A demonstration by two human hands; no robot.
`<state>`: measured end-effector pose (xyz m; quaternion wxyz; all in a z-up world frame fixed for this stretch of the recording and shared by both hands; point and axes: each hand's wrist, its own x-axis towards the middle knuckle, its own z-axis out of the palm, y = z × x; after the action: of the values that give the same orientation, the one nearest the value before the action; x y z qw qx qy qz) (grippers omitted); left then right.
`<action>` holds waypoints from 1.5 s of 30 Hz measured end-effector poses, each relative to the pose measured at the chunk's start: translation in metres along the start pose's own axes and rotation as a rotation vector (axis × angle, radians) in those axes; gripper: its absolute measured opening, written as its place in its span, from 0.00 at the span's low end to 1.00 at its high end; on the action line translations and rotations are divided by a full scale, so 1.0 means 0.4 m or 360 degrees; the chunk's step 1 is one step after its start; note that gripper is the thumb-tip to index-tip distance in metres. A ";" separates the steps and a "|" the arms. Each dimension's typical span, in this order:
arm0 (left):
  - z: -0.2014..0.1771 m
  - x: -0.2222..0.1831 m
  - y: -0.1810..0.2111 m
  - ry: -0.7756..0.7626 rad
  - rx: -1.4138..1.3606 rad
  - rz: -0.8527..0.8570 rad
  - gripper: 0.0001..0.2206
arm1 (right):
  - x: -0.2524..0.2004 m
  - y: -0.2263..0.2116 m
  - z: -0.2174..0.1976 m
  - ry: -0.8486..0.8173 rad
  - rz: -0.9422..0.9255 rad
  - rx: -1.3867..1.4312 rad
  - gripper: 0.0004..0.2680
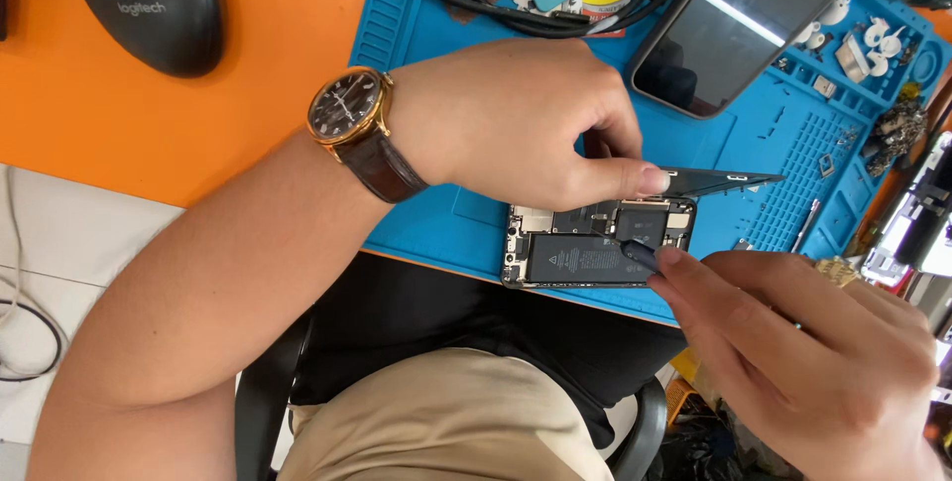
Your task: The person disassembles a smartphone on a blue work mat. They use a screwdriver to remove screws from the phone's internal frame and then use tweezers to lift and remove a small metal bracket.
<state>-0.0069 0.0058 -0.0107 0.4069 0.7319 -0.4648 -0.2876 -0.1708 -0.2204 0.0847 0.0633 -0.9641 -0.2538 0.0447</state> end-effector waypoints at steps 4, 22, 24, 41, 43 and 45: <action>0.001 0.002 0.000 -0.0012 0.0021 -0.0011 0.30 | 0.037 -0.014 0.005 -0.0006 -0.0084 -0.0087 0.03; -0.002 0.002 0.002 -0.0055 0.0056 -0.0036 0.30 | 0.079 -0.025 0.021 -0.0053 -0.0131 -0.0268 0.02; 0.001 0.005 0.000 -0.0064 0.0056 -0.0037 0.30 | 0.081 -0.026 0.017 -0.0046 -0.0142 -0.0307 0.01; 0.006 0.007 -0.004 0.0009 0.0064 0.0024 0.29 | 0.094 -0.034 0.008 -0.0165 -0.0089 -0.0445 0.00; -0.001 0.004 0.001 -0.0020 0.0036 -0.0008 0.29 | 0.097 -0.039 0.006 -0.0173 -0.0089 -0.0519 0.01; -0.008 0.003 0.010 -0.0050 0.0013 -0.0031 0.29 | 0.105 -0.048 0.000 -0.0178 -0.0083 -0.0601 0.03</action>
<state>-0.0056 0.0047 -0.0059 0.3938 0.7334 -0.4652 -0.3011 -0.1436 -0.1829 0.0851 -0.1318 -0.9480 -0.2858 0.0482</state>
